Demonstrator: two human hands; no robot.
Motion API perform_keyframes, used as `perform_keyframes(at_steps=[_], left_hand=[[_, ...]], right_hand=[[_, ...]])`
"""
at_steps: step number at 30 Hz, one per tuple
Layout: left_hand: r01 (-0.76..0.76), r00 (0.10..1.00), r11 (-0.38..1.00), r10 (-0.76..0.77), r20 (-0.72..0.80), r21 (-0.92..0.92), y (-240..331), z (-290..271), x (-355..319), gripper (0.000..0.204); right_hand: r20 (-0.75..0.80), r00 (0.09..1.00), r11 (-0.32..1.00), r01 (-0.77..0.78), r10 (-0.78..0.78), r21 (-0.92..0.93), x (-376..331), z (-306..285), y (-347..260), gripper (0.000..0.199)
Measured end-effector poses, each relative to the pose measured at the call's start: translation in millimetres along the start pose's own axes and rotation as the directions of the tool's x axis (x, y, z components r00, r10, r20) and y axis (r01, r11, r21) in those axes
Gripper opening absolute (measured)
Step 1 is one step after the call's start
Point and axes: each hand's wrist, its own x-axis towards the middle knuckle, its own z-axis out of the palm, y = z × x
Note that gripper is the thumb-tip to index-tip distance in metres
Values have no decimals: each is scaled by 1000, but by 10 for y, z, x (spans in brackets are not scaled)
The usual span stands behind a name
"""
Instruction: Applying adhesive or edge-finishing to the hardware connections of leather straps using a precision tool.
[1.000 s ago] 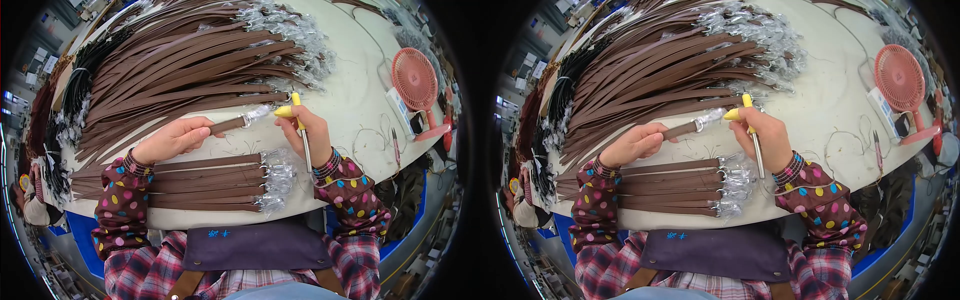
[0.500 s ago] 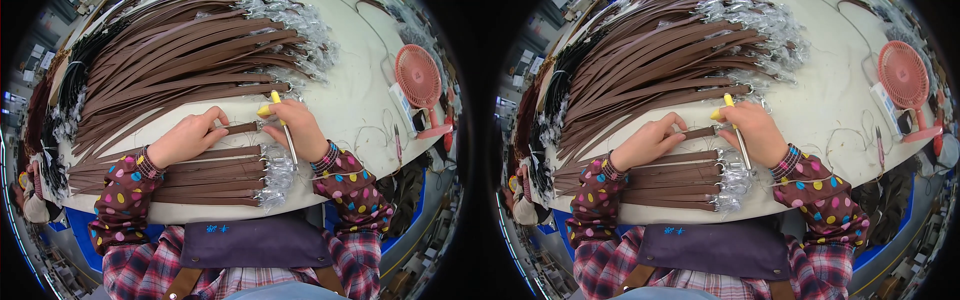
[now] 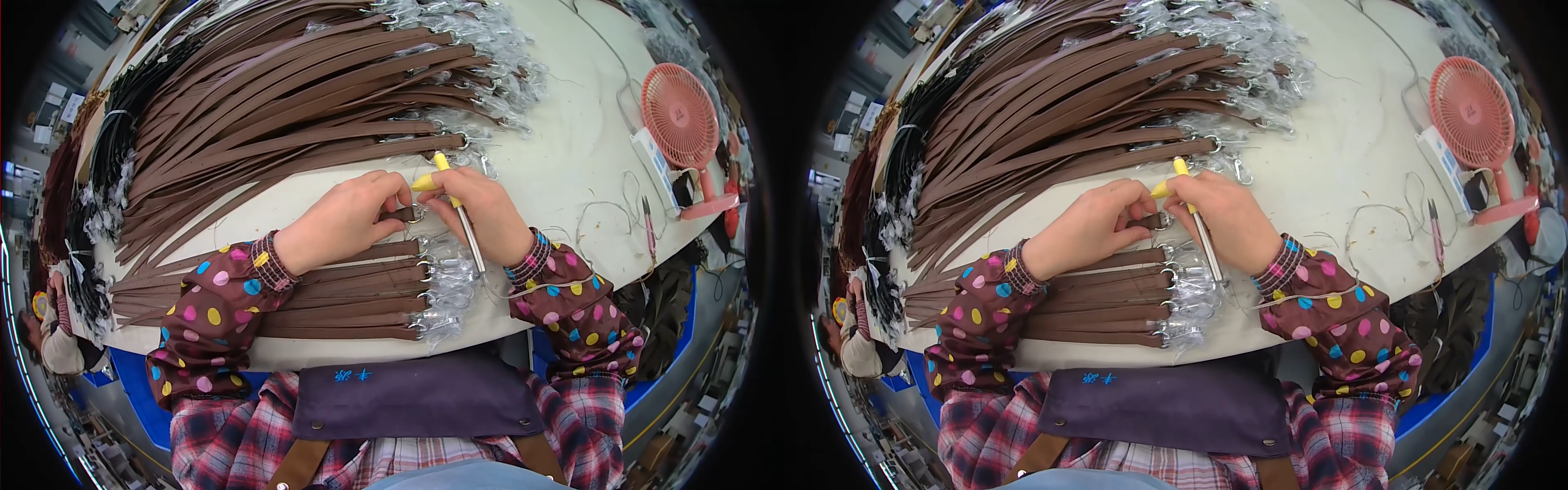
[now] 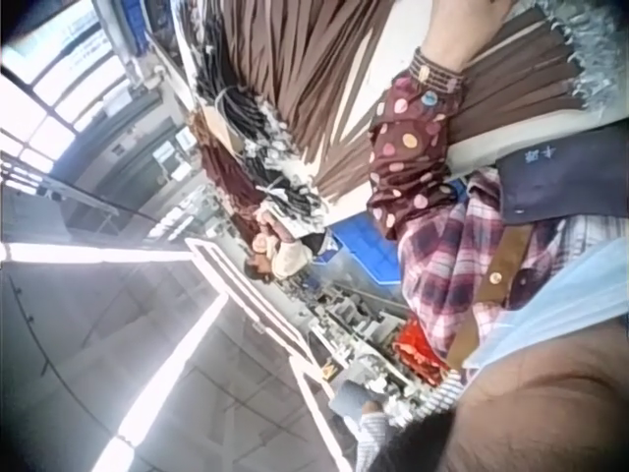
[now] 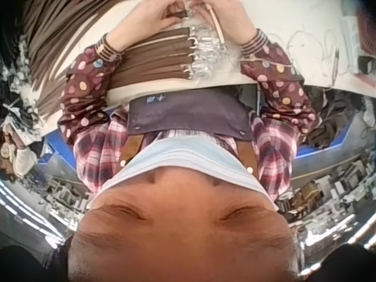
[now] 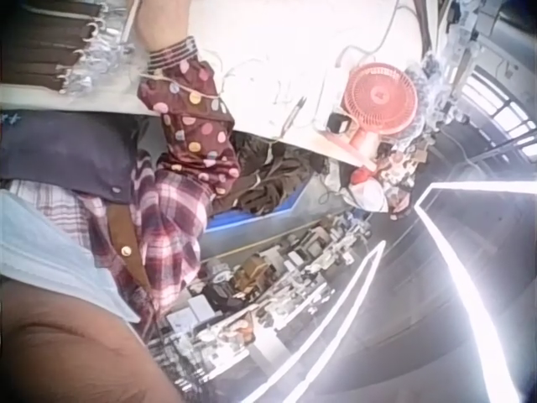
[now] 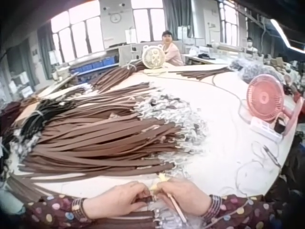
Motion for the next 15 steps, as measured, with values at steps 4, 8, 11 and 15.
perform_keyframes(at_steps=[4,8,11,15], left_hand=[[44,999,999,-43,23,-31,21,22,5,20],[-19,999,999,17,-40,-36,-28,65,-16,16],[62,998,988,-65,-21,-139,-29,49,-47,12],[196,978,943,-207,-11,-270,-49,12,-83,11]], right_hand=[[-22,1000,1000,-1,2,11,-21,25,31,15],[-66,998,993,17,-10,114,-29,38,17,16],[-80,994,971,-51,71,232,-42,31,-10,20],[-91,992,924,-50,91,379,-3,22,-22,25]])
